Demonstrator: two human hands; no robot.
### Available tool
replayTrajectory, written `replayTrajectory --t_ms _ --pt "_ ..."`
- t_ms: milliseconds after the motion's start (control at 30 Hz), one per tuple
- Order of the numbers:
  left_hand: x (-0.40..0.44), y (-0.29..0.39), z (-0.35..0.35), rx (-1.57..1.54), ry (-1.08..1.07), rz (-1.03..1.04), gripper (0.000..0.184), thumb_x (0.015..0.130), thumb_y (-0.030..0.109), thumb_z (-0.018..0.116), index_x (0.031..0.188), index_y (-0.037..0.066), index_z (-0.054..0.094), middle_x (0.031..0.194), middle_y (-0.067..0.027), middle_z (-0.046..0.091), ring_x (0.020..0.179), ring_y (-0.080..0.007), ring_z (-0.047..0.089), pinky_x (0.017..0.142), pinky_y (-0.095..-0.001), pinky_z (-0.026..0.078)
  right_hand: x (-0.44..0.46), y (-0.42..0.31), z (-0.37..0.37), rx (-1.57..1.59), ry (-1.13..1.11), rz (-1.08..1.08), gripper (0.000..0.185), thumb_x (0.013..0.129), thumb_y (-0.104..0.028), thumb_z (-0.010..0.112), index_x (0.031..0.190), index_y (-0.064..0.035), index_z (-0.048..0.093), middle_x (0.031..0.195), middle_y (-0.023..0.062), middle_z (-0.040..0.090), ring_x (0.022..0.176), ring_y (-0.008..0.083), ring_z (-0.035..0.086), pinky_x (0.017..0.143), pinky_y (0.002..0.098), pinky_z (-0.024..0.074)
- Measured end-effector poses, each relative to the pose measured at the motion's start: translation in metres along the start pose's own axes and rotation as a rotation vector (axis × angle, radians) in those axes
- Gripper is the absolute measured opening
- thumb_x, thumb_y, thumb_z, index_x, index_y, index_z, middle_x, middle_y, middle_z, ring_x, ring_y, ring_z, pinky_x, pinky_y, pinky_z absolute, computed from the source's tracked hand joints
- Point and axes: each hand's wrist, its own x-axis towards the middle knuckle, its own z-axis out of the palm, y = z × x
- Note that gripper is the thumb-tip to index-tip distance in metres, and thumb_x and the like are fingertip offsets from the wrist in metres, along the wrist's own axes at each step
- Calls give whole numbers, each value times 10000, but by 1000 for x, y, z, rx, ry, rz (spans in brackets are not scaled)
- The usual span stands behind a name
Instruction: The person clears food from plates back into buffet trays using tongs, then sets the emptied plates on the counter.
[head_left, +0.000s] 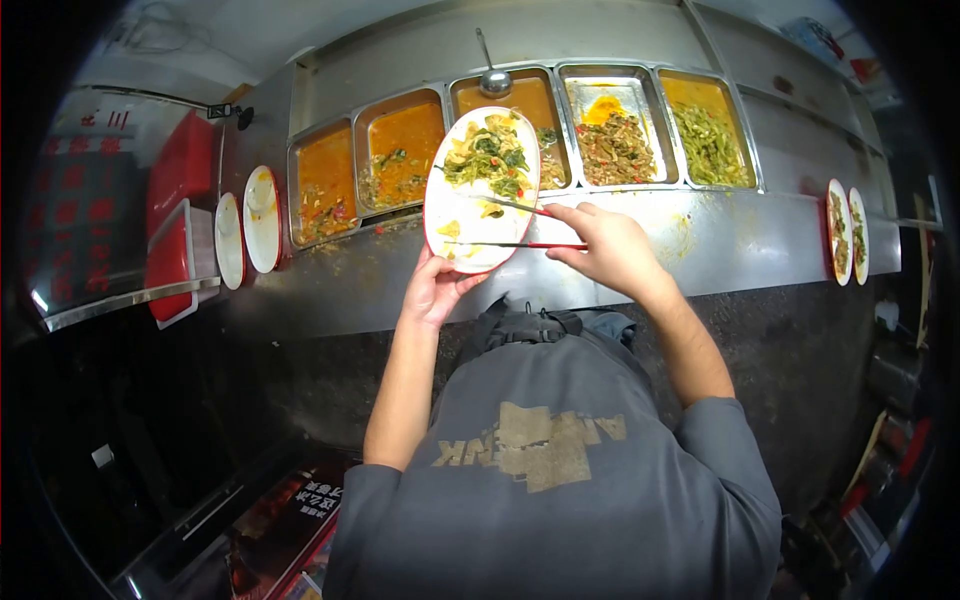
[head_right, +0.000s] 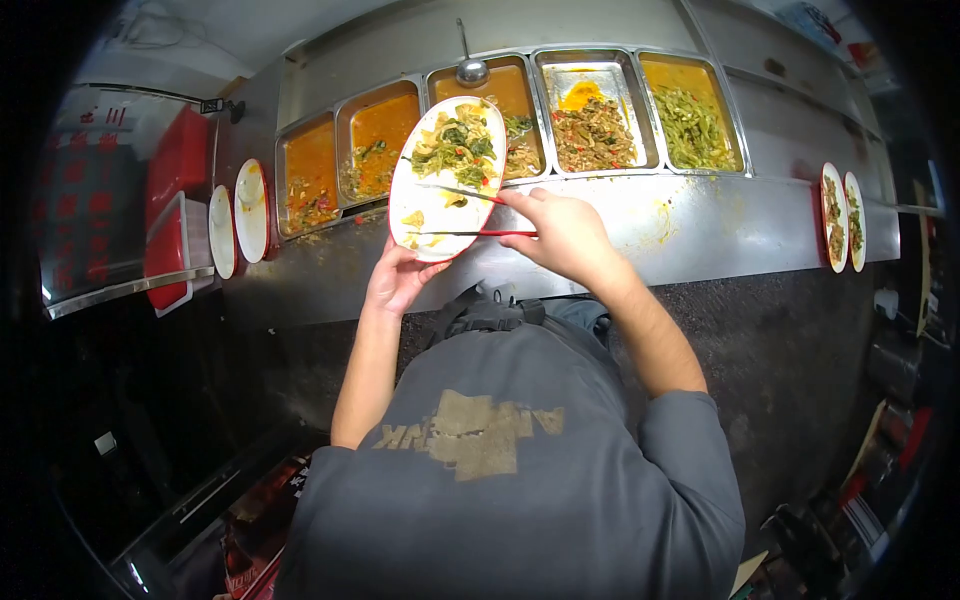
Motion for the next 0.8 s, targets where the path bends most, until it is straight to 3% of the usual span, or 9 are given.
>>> replayTrajectory --t_ms 233,433,667,800 --pt "-1 0 1 -10 -25 2 701 824 -37 454 1492 102 292 1396 -229 490 1164 -381 611 830 -494 626 6 -5 20 -93 -9 9 556 797 -374 762 1272 -138 595 922 112 657 804 302 682 697 424 549" --pt "-3 -1 6 -23 -16 12 698 821 -37 468 1485 101 300 1382 -231 498 1147 -385 619 829 -503 626 13 8 14 -168 160 138 549 802 -374 761 1274 -145 597 928 120 657 827 308 683 722 431 548" --pt "-3 2 6 -24 -9 28 712 808 -28 488 1482 104 302 1377 -234 502 1134 -395 624 829 -507 626 -10 3 -19 -6 -77 14 512 791 -300 783 1257 -146 638 884 109 657 783 279 663 689 399 528" --pt "-4 3 3 -11 -22 22 758 791 -29 493 1502 118 275 1413 -219 472 1171 -391 605 862 -508 617 -15 -4 -9 -187 -70 21 565 800 -342 766 1307 -168 588 918 96 646 803 303 670 700 423 540"
